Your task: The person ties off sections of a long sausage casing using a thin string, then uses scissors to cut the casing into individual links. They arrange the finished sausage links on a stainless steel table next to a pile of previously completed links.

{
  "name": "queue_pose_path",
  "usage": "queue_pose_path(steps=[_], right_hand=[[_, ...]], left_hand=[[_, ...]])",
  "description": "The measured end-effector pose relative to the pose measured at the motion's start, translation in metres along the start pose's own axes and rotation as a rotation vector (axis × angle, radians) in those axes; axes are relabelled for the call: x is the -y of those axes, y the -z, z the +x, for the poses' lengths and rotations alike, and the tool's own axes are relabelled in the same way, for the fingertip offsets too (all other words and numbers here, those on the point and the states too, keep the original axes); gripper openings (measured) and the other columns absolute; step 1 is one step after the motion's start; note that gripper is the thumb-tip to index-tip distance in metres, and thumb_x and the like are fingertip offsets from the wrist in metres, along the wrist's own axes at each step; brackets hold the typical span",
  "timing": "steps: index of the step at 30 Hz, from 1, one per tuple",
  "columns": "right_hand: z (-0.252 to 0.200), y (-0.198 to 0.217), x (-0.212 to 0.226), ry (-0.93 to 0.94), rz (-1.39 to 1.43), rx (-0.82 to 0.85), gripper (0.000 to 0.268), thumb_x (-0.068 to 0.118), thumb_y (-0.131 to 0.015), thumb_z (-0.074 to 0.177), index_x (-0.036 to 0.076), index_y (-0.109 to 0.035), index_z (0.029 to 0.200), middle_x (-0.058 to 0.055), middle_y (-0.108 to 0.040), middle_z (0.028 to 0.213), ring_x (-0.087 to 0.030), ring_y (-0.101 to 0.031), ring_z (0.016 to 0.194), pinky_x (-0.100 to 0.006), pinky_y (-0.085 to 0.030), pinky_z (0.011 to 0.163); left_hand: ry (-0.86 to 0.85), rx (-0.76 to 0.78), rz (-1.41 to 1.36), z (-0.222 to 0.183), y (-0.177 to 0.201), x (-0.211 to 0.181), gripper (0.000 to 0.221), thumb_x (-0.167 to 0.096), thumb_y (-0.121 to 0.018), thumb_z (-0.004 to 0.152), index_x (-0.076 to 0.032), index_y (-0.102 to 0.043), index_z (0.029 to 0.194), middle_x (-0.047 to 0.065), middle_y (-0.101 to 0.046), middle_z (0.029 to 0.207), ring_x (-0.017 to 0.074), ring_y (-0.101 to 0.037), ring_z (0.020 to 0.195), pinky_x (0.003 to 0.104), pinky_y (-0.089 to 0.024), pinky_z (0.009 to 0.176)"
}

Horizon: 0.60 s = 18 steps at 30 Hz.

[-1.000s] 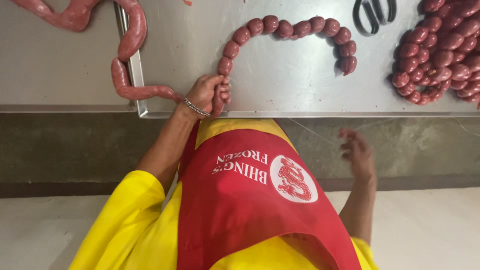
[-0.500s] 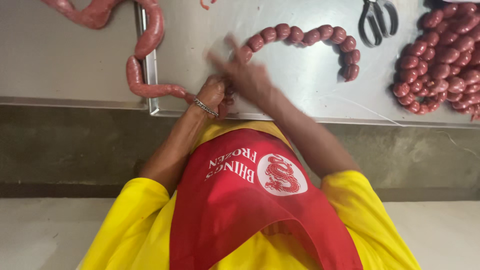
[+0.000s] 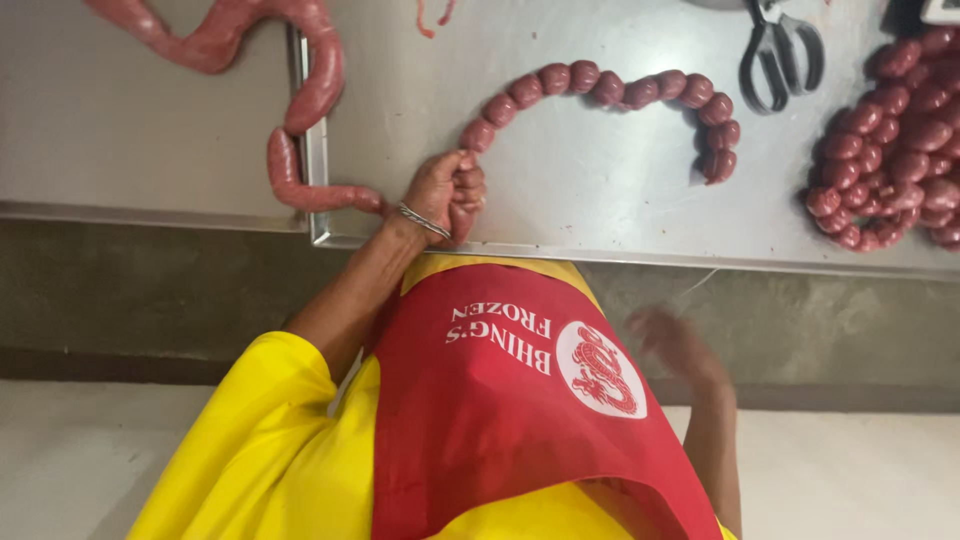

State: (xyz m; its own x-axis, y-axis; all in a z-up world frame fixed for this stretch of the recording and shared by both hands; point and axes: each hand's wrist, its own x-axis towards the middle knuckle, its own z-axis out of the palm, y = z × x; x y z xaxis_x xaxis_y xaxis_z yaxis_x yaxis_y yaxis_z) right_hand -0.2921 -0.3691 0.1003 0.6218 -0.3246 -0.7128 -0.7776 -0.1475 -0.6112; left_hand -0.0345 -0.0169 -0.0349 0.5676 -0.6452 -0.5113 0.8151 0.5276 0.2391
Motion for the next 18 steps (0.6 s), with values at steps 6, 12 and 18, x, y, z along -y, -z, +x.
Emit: queue_pose_path(steps=[6,12,18], right_hand=[[-0.029,0.034,-0.074,0.33,0.531,0.163,0.033,0.037,-0.065,0.103,0.005,-0.069,0.112,0.008,-0.061,0.082,-0.007,-0.054,0.078,-0.029,-0.04,0.07],[0.022,0.027,-0.126,-0.059,0.053,-0.182,0.039,0.038,-0.072,0.107,-0.001,-0.07,0.1,-0.001,-0.056,0.084,-0.011,-0.045,0.075,-0.03,-0.036,0.063],[0.098,0.096,-0.037,0.288,-0.694,-0.385,0.041,0.012,-0.059,0.102,0.013,-0.068,0.142,-0.019,-0.067,0.106,-0.035,-0.065,0.097,-0.046,-0.052,0.087]], left_hand=[[0.006,-0.065,0.009,0.013,-0.002,-0.014,0.026,-0.023,-0.045,0.104,-0.016,-0.042,0.079,-0.007,-0.03,0.062,0.0064,-0.024,0.049,0.024,-0.024,0.044],[-0.009,-0.031,-0.128,-0.005,0.001,-0.009,0.025,-0.021,-0.044,0.106,-0.013,-0.046,0.082,-0.003,-0.039,0.068,0.0088,-0.036,0.056,0.024,-0.037,0.053],[-0.113,-0.009,0.328,-0.026,-0.011,0.004,0.032,-0.03,-0.048,0.107,-0.005,-0.057,0.088,0.006,-0.06,0.084,0.0136,-0.059,0.074,0.027,-0.053,0.072]])
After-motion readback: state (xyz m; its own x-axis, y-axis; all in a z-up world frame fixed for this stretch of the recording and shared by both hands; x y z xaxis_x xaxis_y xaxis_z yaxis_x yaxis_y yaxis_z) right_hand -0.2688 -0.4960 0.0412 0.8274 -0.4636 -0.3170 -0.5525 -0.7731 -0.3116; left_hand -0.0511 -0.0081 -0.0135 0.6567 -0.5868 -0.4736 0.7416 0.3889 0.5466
